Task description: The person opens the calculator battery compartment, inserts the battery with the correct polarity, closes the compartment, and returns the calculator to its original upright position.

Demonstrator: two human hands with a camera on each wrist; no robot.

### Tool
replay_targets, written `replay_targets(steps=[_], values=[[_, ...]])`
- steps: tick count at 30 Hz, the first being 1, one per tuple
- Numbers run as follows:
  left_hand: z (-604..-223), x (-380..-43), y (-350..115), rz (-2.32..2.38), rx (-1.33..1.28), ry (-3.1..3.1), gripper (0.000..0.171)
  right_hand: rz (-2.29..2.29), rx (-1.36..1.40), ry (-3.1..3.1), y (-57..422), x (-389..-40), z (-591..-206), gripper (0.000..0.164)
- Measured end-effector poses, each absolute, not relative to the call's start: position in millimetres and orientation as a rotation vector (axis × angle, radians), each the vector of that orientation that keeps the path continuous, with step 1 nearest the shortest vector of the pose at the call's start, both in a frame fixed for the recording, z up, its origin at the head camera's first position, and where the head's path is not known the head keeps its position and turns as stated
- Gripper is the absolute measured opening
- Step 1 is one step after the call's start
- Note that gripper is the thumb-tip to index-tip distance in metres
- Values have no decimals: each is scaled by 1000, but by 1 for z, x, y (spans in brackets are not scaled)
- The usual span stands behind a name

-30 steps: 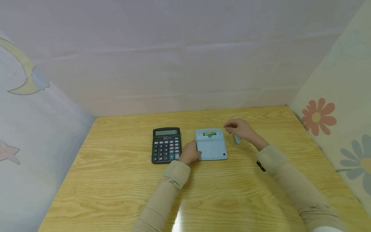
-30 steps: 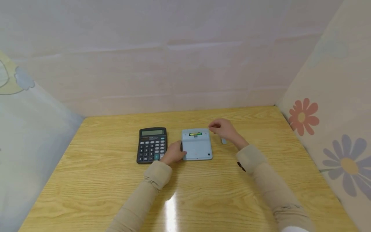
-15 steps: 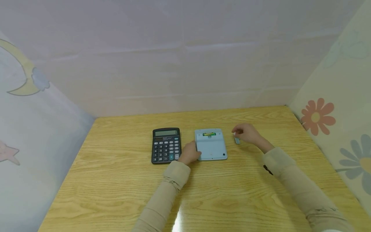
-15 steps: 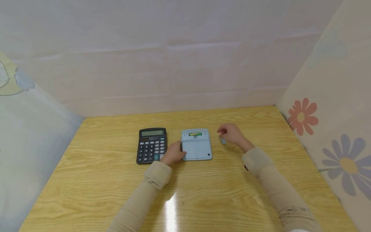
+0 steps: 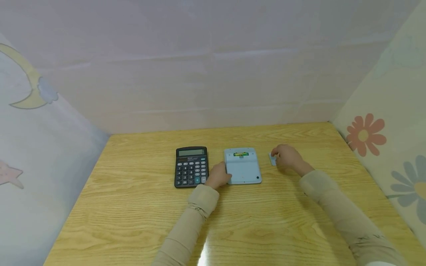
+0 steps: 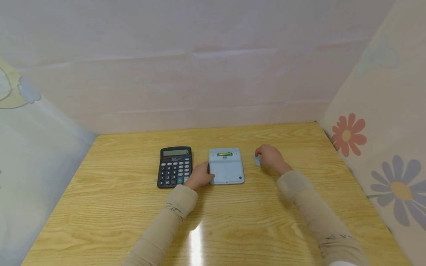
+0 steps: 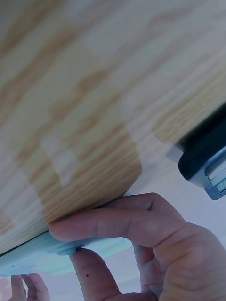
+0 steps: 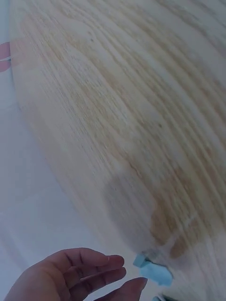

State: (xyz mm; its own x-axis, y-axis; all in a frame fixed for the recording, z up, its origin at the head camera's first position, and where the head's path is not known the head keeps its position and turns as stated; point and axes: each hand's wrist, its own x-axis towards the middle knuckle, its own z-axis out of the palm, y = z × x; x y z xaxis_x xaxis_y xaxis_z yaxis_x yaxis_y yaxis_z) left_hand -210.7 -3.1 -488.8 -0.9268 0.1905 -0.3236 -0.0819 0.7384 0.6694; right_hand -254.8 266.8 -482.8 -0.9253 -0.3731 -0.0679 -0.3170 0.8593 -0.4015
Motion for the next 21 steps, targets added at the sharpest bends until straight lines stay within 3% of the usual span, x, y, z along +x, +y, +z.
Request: replay_targets(steps=[21], values=[[-489,-211,-3,959,123,2619,38,-453,-514,2888,265,-260,-501,28]])
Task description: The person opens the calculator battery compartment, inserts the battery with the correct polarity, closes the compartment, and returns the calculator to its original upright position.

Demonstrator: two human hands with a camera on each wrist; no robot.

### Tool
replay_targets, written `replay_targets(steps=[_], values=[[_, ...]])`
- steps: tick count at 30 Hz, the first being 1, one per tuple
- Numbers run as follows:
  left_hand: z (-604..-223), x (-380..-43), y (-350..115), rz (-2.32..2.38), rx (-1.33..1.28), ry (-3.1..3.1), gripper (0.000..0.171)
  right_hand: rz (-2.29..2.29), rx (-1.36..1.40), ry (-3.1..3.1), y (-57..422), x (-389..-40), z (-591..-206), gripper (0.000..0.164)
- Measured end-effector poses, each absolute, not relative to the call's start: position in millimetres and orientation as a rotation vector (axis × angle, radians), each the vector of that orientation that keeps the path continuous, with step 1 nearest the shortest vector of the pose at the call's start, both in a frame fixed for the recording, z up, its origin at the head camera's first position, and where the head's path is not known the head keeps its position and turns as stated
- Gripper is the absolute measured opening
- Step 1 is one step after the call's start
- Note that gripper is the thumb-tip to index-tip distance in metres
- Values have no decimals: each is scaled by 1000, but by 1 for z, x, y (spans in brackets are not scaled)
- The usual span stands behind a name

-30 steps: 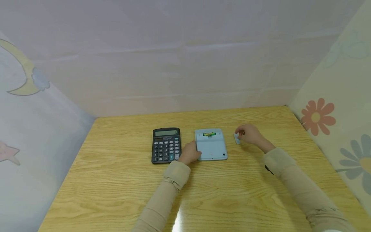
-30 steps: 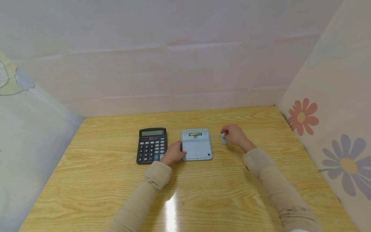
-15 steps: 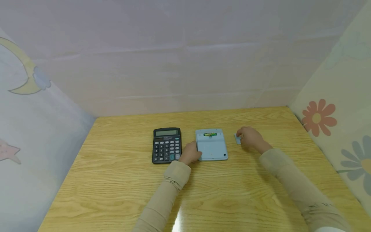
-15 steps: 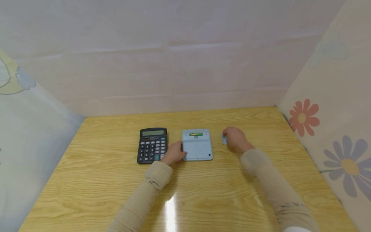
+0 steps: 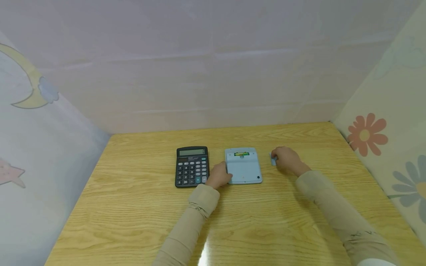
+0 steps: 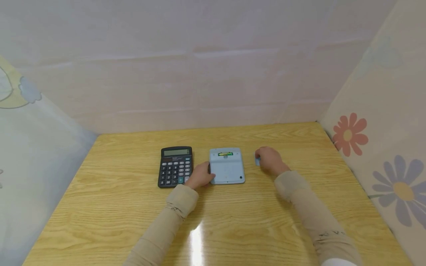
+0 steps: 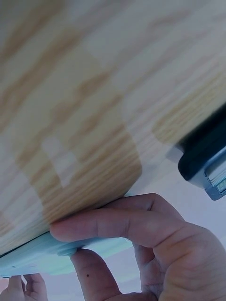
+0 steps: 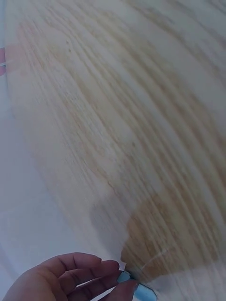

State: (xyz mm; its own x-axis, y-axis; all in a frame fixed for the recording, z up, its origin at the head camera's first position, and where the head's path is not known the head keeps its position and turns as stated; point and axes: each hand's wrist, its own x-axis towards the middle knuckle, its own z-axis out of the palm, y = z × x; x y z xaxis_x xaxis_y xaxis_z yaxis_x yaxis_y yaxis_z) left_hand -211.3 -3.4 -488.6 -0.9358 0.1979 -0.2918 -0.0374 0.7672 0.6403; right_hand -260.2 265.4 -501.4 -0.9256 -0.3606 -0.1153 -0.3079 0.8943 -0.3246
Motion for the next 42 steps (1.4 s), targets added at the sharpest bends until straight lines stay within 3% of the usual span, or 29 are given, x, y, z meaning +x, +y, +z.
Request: replay_targets(steps=[16,32,42], values=[[-490,-212,-3,993,94,2592,39,-631,-569,2966,263,-254,-498,17],[-492,-213,-3,1011,79,2564,39,-804,-602,3042,260,-253,-490,18],[-491,-212,-3,1004,94,2566,41,-1206,-459,2872,248,-252,-479,23]])
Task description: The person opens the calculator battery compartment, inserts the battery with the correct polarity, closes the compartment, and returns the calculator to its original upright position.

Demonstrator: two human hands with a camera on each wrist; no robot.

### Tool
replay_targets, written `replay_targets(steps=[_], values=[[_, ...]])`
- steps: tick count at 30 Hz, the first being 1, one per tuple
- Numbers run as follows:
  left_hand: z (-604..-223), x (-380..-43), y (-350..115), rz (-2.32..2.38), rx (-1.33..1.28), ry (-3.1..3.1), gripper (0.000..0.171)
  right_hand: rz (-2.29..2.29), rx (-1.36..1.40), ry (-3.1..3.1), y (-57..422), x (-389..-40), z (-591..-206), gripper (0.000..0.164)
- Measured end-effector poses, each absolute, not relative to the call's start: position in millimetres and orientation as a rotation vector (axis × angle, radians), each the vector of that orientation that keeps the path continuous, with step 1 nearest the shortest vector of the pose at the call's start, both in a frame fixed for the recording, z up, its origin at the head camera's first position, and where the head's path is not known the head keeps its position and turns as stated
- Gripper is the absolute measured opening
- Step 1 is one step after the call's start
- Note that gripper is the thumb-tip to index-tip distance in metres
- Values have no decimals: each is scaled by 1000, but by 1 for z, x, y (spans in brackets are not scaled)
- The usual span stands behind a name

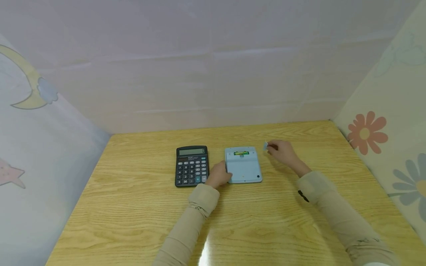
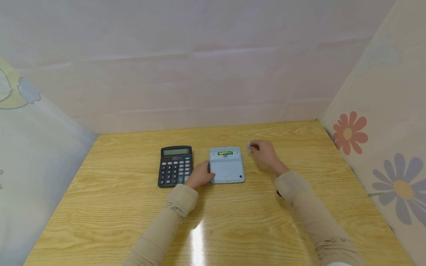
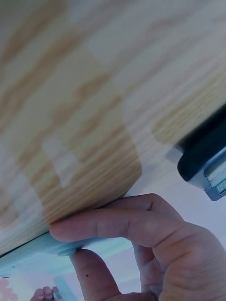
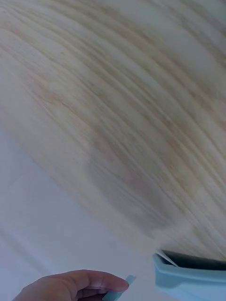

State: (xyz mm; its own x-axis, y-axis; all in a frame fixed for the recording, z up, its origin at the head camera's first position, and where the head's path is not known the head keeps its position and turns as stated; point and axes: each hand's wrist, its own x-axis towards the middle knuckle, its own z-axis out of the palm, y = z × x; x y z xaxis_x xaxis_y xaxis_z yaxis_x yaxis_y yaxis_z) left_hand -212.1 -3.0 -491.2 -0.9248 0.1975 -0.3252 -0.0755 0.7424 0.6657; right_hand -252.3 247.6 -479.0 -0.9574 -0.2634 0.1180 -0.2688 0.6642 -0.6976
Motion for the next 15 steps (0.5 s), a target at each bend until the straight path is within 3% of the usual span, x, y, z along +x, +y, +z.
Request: replay_targets(steps=[15], values=[[-491,-212,-3,990,100,2588,39,1534,384,-2840,225,-253,-476,23]])
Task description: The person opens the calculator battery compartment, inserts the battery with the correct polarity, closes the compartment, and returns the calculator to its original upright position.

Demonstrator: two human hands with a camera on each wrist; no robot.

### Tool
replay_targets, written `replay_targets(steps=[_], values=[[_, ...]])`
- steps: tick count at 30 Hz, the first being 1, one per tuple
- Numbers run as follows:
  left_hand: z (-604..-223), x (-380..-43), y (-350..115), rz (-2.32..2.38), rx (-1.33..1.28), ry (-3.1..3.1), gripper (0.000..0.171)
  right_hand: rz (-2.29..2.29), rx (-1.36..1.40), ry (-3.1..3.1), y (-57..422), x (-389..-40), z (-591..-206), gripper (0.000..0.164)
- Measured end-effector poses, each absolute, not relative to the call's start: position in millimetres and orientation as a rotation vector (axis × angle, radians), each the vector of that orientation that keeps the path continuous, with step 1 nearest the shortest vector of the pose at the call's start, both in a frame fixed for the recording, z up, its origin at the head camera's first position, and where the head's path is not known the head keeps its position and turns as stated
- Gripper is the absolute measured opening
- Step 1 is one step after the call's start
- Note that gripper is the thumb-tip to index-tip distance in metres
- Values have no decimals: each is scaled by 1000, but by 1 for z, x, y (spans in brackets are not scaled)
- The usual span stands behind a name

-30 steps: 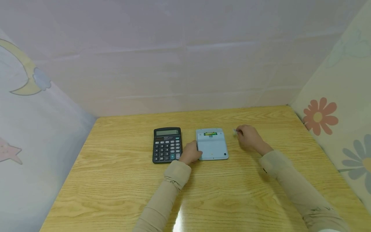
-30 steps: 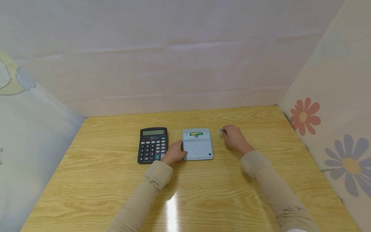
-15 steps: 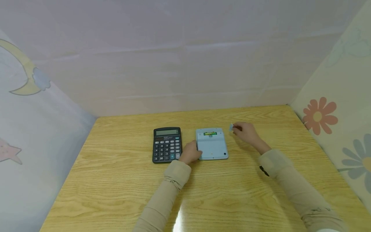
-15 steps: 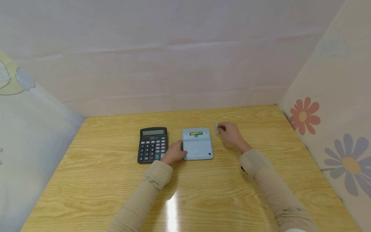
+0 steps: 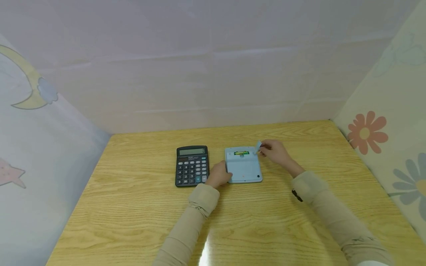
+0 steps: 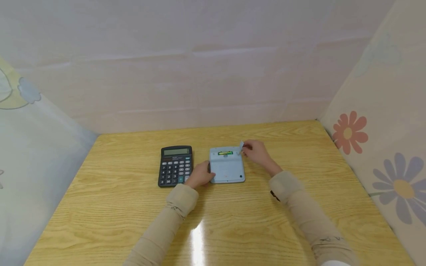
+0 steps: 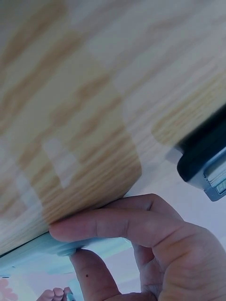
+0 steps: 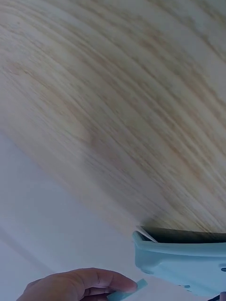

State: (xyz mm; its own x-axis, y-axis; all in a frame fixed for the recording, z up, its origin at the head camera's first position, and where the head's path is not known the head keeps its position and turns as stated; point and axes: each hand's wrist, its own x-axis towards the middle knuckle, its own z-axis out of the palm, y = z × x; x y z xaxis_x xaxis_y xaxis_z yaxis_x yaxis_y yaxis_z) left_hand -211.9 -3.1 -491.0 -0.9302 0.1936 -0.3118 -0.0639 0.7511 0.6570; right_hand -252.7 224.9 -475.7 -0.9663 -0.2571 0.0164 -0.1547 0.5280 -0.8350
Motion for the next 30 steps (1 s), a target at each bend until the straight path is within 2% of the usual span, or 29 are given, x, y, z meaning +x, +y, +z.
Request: replay_targets(steps=[5,11,19,30], values=[[-491,-212,-3,978,104,2594,38,-1450,-372,2637,220,-252,-476,26],[-491,-212,-3,985,98,2587,38,-1525,-407,2647,214,-252,-476,43],[-492,-214,-3,980,94,2584,37,-1593,-460,2616,206,-253,-479,21],[-491,-215,-4,967,98,2581,38,-1528,-436,2628,197,-253,-482,22]])
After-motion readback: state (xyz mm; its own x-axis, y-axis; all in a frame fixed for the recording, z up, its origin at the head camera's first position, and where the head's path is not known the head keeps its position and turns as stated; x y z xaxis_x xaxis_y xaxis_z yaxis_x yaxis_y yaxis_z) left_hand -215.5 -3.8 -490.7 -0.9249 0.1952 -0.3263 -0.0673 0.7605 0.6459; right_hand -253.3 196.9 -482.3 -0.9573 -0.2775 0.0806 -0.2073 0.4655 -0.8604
